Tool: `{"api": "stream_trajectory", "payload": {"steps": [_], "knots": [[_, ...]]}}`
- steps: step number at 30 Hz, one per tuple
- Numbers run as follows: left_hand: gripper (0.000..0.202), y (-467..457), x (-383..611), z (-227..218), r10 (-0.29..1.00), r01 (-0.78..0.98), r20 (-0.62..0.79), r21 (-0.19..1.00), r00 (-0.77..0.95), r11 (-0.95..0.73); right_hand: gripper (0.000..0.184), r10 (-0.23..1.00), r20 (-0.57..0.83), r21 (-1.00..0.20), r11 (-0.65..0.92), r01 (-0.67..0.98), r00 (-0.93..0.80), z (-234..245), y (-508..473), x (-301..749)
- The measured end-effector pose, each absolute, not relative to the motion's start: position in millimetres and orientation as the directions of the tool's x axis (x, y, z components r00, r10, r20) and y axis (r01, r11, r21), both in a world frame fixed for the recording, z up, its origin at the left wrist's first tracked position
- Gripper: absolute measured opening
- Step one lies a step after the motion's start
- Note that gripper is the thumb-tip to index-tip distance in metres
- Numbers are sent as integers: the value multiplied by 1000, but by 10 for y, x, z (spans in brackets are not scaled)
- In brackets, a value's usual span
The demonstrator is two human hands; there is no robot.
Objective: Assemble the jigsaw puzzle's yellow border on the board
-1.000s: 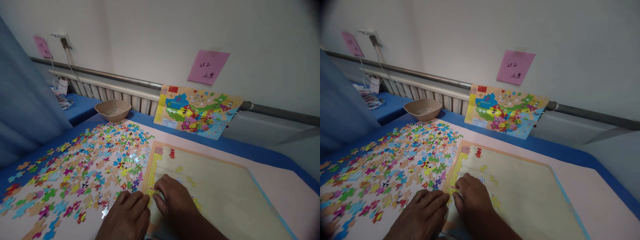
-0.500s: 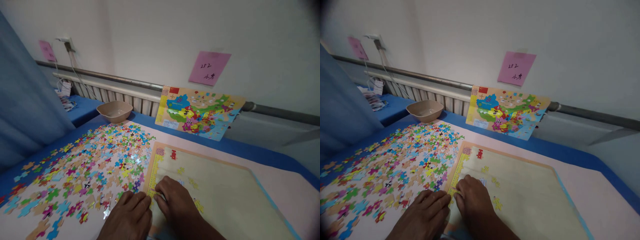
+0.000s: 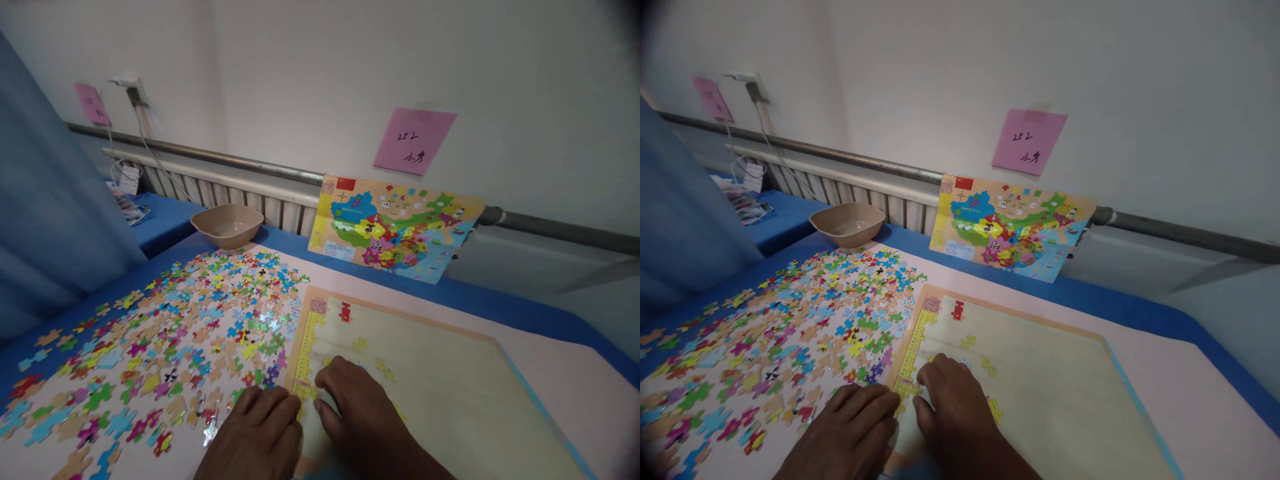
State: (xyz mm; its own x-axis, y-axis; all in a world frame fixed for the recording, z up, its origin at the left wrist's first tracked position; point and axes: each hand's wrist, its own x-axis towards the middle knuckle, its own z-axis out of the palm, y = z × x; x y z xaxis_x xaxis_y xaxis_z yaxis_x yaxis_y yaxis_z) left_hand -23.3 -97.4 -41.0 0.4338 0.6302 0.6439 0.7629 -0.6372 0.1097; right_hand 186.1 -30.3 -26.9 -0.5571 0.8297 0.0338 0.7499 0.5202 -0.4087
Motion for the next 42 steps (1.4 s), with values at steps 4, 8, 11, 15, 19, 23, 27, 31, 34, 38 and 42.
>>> {"api": "stream_trajectory", "payload": {"steps": [4, 8, 11, 15, 19, 23, 27, 31, 34, 38, 42], "knots": [[31, -971, -230, -387, 623, 760, 658, 118, 422, -639, 18, 835, 30, -408, 513, 756, -550, -267, -304, 1845], [34, -968, -239, -368, 624, 759, 642, 100, 445, -644, 17, 843, -20, -400, 486, 777, -537, -231, -304, 1820], [36, -966, -249, -368, 623, 759, 653, 112, 430, -641, 16, 845, -35, -407, 476, 779, -534, -206, -298, 1805], [28, -978, -279, -368, 627, 756, 613, 73, 480, -650, 16, 842, -21, -412, 484, 772, -539, -219, -287, 1807], [20, -990, -324, -373, 639, 771, 588, 40, 496, -635, 16, 838, -15, -413, 492, 766, -546, -246, -287, 1827], [18, -992, -378, -382, 653, 774, 520, -24, 550, -633, 17, 832, -2, -410, 506, 759, -555, -254, -293, 1836], [15, -993, -407, -389, 667, 771, 480, -29, 569, -636, 17, 827, 15, -406, 519, 753, -562, -258, -293, 1834], [16, -992, -407, -386, 658, 771, 497, -36, 566, -636, 18, 830, 1, -406, 510, 758, -557, -262, -290, 1831], [17, -992, -399, -382, 654, 771, 505, -40, 564, -635, 18, 830, 7, -411, 511, 755, -557, -269, -291, 1830], [14, -996, -383, -404, 670, 781, 490, -34, 557, -624, 17, 827, 14, -411, 518, 750, -563, -280, -287, 1827], [12, -997, -383, -409, 682, 784, 480, -19, 552, -621, 18, 832, 23, -416, 513, 751, -555, -284, -288, 1821]]}}
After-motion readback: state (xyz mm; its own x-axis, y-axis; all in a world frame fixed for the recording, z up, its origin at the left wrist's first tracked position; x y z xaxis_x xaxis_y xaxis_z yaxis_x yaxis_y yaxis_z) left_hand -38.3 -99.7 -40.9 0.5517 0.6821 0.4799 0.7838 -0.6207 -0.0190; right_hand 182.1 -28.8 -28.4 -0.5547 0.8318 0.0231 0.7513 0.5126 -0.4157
